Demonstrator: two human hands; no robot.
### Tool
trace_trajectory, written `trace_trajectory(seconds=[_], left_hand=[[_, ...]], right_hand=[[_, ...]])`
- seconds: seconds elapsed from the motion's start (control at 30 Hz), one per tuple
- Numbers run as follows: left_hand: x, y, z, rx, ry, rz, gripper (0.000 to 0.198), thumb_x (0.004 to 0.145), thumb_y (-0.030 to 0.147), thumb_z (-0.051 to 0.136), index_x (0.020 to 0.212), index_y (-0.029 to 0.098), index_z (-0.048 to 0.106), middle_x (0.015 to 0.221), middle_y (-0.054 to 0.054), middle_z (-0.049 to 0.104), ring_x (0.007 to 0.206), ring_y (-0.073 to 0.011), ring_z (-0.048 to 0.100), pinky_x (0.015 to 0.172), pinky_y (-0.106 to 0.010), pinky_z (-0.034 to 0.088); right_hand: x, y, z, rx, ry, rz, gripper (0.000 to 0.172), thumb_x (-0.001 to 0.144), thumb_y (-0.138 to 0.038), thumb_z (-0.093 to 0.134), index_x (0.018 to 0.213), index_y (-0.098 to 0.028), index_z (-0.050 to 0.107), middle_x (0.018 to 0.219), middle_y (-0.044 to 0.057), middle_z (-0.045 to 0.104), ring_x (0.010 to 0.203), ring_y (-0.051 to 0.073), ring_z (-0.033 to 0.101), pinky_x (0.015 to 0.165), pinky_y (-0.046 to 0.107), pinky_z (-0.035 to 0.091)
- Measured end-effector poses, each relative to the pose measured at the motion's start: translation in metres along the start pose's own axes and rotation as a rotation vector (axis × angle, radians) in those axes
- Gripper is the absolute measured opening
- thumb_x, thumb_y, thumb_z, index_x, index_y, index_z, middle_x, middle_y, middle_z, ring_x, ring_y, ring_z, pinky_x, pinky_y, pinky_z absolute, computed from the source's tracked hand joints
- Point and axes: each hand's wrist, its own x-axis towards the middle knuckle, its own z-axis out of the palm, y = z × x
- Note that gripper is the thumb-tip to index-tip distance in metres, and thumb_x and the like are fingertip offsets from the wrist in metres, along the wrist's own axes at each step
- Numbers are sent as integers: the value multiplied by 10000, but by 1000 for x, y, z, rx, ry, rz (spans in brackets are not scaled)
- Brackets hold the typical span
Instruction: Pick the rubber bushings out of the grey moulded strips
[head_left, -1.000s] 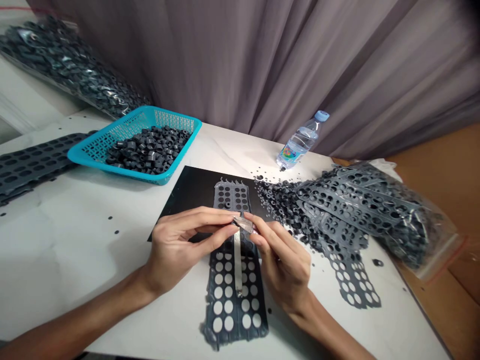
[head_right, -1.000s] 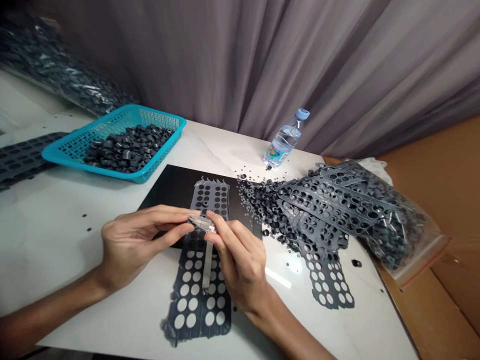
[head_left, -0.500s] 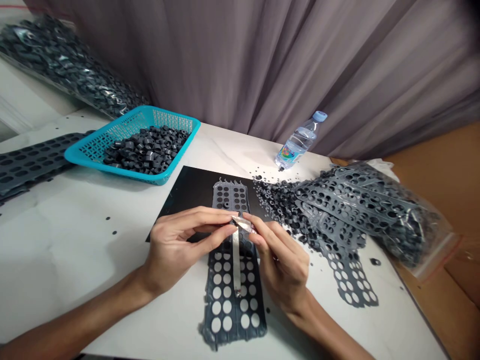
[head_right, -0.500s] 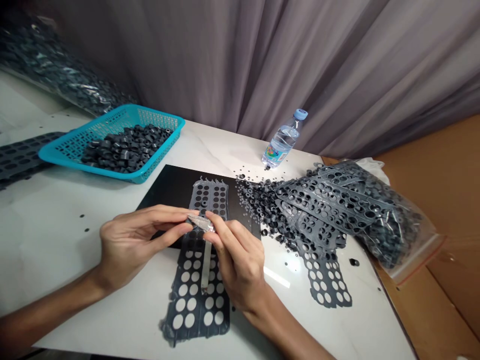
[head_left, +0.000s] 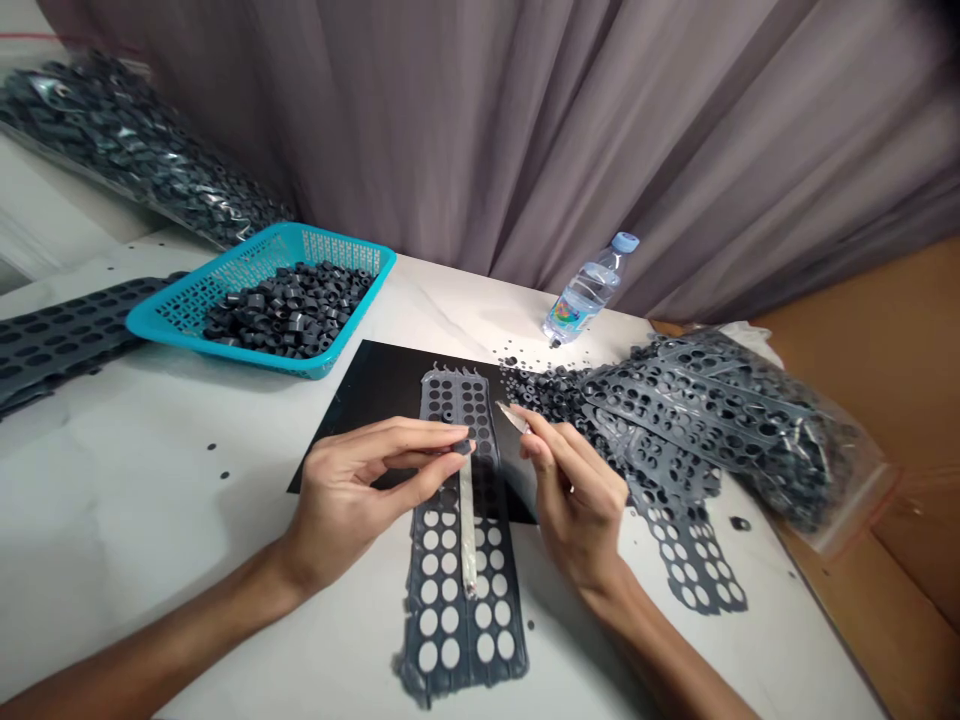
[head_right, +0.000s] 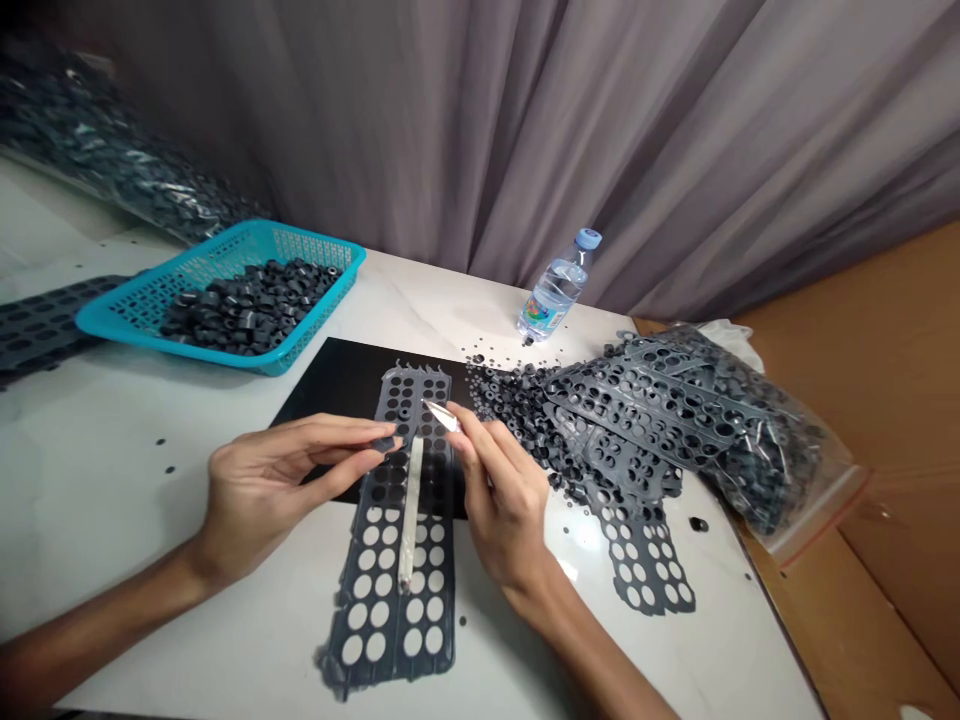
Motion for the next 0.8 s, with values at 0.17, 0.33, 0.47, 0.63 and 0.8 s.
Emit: trace_trajectory(seconds=[0.17, 0.33, 0.47, 0.63, 0.8], left_hand=[[1, -2, -1, -27, -12, -50, 248, 881, 122, 786, 1111, 217, 794, 1110, -40, 793, 938, -180, 791, 925, -298, 683], [1, -6, -2, -24, -16, -45, 236, 883, 148, 790, 1109, 215, 789, 1122, -51, 786, 913, -180, 786, 914, -314, 686], [1, -6, -2, -28, -21, -47, 230, 889, 160, 784, 1114, 210, 786, 1126, -55, 786, 914, -181, 786, 913, -315, 686], [0, -5, -1, -18, -37, -41, 257, 890, 152, 783, 1141, 208, 780, 1116, -52, 787, 888, -170, 785, 896, -301, 688], [0, -5, 0, 40, -32, -44, 225, 893, 152, 779, 1109, 214, 793, 1128, -40, 782, 951, -172, 772, 939, -301, 671]], right_hand=[[8, 20, 4, -10, -52, 79, 313, 1082, -220, 499, 1297, -135, 709, 945, 73, 709, 728, 134, 636, 677, 269, 542], [17, 31, 5, -7, -75, 118, 319, 1090, -252, 495, 1268, -116, 722, 891, 52, 665, 710, 126, 594, 673, 268, 502], [14, 30, 6, 8, -68, 143, 317, 1090, -247, 498, 1270, -115, 723, 864, 42, 645, 688, 122, 573, 642, 262, 482], [8, 28, 6, 11, -103, 125, 313, 1090, -242, 504, 1300, -130, 707, 946, 67, 700, 735, 132, 611, 711, 281, 519], [7, 25, 5, 30, -119, 119, 309, 1084, -227, 515, 1313, -128, 698, 992, 90, 718, 783, 147, 645, 750, 288, 540]])
